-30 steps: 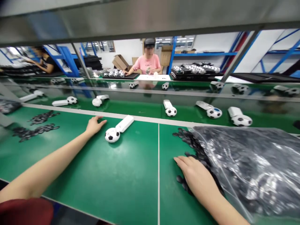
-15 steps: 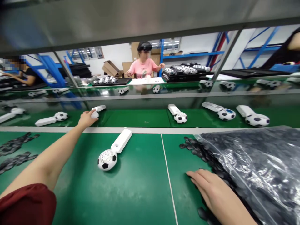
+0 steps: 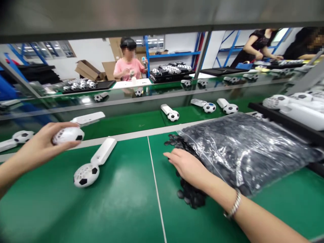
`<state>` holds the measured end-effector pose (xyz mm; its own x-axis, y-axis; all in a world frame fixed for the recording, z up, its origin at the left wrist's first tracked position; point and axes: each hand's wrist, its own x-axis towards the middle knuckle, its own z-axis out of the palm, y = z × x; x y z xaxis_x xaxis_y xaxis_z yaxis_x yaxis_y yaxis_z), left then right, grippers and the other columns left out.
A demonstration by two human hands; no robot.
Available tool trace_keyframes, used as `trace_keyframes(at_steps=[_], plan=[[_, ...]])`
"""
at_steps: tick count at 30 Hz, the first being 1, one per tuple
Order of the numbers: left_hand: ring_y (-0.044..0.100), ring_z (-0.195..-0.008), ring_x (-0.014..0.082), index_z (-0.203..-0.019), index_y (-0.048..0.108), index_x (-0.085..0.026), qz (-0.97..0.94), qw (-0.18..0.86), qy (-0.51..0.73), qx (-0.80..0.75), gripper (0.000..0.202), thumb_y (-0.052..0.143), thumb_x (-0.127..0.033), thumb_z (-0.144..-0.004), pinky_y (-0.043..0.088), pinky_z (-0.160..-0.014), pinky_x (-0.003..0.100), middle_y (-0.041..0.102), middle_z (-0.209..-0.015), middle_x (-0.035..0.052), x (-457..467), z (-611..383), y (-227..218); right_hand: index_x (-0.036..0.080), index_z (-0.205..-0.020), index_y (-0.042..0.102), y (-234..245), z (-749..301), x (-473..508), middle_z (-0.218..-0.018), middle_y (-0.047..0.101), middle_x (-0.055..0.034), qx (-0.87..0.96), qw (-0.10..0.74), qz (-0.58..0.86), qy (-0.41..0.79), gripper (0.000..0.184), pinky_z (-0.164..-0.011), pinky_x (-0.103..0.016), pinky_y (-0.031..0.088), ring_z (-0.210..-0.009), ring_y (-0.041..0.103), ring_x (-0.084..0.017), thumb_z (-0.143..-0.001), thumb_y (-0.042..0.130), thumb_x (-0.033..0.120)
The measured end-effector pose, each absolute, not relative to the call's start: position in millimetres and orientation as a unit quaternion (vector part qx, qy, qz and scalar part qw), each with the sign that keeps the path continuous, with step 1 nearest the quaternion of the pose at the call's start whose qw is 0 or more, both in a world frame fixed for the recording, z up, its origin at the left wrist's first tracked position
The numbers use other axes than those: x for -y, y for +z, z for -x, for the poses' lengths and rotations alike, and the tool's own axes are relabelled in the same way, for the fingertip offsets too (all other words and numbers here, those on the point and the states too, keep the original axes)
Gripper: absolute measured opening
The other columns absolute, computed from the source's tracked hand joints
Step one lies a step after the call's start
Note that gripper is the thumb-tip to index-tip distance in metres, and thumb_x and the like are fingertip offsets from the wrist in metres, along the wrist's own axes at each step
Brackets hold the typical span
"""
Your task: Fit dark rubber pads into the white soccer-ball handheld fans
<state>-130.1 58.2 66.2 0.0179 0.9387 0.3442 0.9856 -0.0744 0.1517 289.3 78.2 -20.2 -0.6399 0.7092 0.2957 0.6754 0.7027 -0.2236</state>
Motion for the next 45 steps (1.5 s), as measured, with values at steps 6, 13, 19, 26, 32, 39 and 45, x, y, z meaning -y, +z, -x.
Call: trace_keyframes(at_steps=[6, 13, 19, 26, 32, 39, 45], plan=[[0.058, -0.073, 0.0189, -0.114, 0.045, -0.037, 0.803, -0.098, -0.172, 0.562, 0.043, 0.051, -0.049, -0.073, 0.051, -0.052, 0.029, 0.048, -0.107, 0.0067, 10, 8, 39, 0.018, -0.094, 0.060, -19, -284, -79, -0.090, 0.065, -0.0052, 0.902, 0.167, 0.381, 0.114, 0.020, -0.077, -0.032, 0.048, -0.084, 0.061, -0.018, -0.089, 0.042, 0.019], [0.061, -0.071, 0.0223, -0.125, 0.043, -0.030, 0.891, -0.045, -0.033, 0.451, 0.066, 0.065, -0.029, -0.063, 0.051, -0.052, 0.032, 0.055, -0.103, 0.0108, 15, -34, 17, 0.018, -0.095, 0.055, -11, -290, -73, -0.089, 0.066, -0.0039, 0.854, 0.242, 0.407, 0.218, 0.014, -0.072, -0.029, 0.049, -0.079, 0.063, -0.015, -0.088, 0.044, 0.021], [0.036, -0.126, 0.0298, -0.111, 0.053, -0.025, 0.978, 0.017, 0.053, 0.202, 0.050, 0.067, -0.022, -0.064, 0.030, -0.103, 0.044, 0.050, -0.129, 0.0075, -18, -59, 39, 0.019, -0.099, 0.056, -7, -298, -73, -0.093, 0.067, -0.0034, 0.836, 0.307, 0.377, 0.254, 0.017, -0.077, -0.029, 0.049, -0.085, 0.064, -0.015, -0.087, 0.044, 0.019], [0.058, -0.076, 0.0274, -0.087, 0.054, -0.015, 0.960, -0.049, 0.034, 0.275, 0.063, 0.047, -0.074, -0.066, 0.043, -0.075, 0.044, 0.061, -0.079, 0.0115, -30, -83, 18, 0.017, -0.090, 0.049, 1, -301, -69, -0.087, 0.068, -0.0037, 0.787, 0.360, 0.381, 0.325, 0.006, -0.073, -0.026, 0.050, -0.078, 0.066, -0.012, -0.088, 0.043, 0.020], [0.050, -0.108, 0.0349, -0.128, 0.037, -0.020, 0.926, 0.053, -0.026, 0.374, 0.082, 0.062, -0.061, -0.062, 0.038, -0.086, 0.049, 0.056, -0.119, 0.0171, 17, -61, 3, 0.018, -0.088, 0.046, 3, -301, -68, -0.088, 0.068, -0.0044, 0.784, 0.359, 0.384, 0.330, 0.004, -0.074, -0.026, 0.049, -0.082, 0.065, -0.012, -0.088, 0.043, 0.020], [0.059, -0.071, 0.0310, -0.102, 0.059, -0.014, 0.939, 0.092, 0.059, 0.326, 0.066, 0.053, -0.068, -0.065, 0.043, -0.066, 0.044, 0.065, -0.080, 0.0164, 21, -44, 3, 0.017, -0.088, 0.052, 0, -298, -65, -0.088, 0.064, -0.0040, 0.817, 0.359, 0.364, 0.268, 0.006, -0.074, -0.028, 0.047, -0.083, 0.060, -0.014, -0.086, 0.046, 0.019], [0.058, -0.075, 0.0277, -0.106, 0.052, -0.013, 0.901, -0.048, 0.028, 0.430, 0.074, 0.041, -0.076, -0.068, 0.039, -0.068, 0.041, 0.063, -0.083, 0.0120, 27, -45, 1, 0.018, -0.080, 0.057, -1, -298, -66, -0.077, 0.058, -0.0020, 0.833, 0.384, 0.343, 0.200, 0.005, -0.064, -0.026, 0.044, -0.071, 0.053, -0.013, -0.082, 0.053, 0.017]])
